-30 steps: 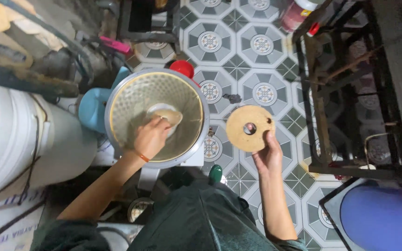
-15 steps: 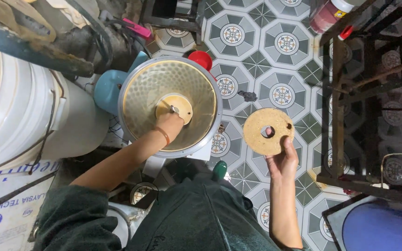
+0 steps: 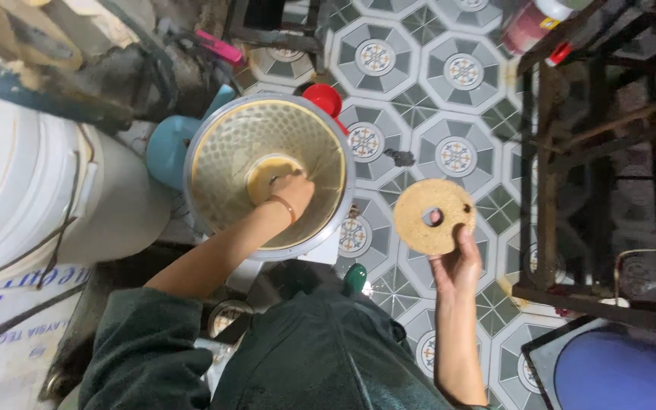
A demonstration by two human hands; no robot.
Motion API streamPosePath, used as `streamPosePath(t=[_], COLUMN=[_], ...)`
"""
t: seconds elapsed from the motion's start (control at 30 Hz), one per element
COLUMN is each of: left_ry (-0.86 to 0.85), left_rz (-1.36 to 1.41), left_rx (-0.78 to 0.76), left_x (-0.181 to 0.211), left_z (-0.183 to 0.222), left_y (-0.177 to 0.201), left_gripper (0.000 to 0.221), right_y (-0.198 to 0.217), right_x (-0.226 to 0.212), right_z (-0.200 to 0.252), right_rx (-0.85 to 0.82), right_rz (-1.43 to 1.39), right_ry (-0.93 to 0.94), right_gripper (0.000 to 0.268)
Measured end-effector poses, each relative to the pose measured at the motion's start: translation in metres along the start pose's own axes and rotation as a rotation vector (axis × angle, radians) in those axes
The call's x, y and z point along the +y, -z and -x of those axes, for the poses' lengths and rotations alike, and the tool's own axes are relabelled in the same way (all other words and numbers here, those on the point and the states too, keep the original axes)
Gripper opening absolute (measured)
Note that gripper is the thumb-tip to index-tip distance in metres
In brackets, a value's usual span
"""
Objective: Cleaning and assembling the internal components of a food processing machine.
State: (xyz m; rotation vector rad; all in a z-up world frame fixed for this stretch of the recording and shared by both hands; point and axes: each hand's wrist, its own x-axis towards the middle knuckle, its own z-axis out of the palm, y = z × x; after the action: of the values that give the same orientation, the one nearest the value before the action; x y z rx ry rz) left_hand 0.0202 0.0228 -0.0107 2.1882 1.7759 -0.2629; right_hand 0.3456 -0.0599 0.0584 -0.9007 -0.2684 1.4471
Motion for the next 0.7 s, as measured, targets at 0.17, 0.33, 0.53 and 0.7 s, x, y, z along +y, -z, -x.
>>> streamPosePath(t=[0.17,0.33,0.53,0.7], left_ry=[0.024,0.042,0.051,0.037], left_rz=[-0.005,-0.014,-0.010,-0.017], left_rx=[-0.111,-0.093,-0.066,-0.081], left_x=[-0.001,-0.007,-0.005,-0.011], left_z=[-0.008,-0.020,-0.017,-0.021], left_y=[-0.001,-0.025,-0.015,-0.015], left_gripper=[0.028,0.026,0.023,0.026], right_y=[0.018,0.023,0.040,0.049], right_x=[0.003,0.001,-0.001,-0.001], right_z=[-0.010,-0.007,-0.011,-0.014], right_rx=[0.048,0.072,0.052,0.058], right_rz=[-0.016,-0.079,-0.100,-0.083], right_ry=[0.008,0.041,0.031,0.020], right_gripper=[0.032,0.027,0.027,0.028])
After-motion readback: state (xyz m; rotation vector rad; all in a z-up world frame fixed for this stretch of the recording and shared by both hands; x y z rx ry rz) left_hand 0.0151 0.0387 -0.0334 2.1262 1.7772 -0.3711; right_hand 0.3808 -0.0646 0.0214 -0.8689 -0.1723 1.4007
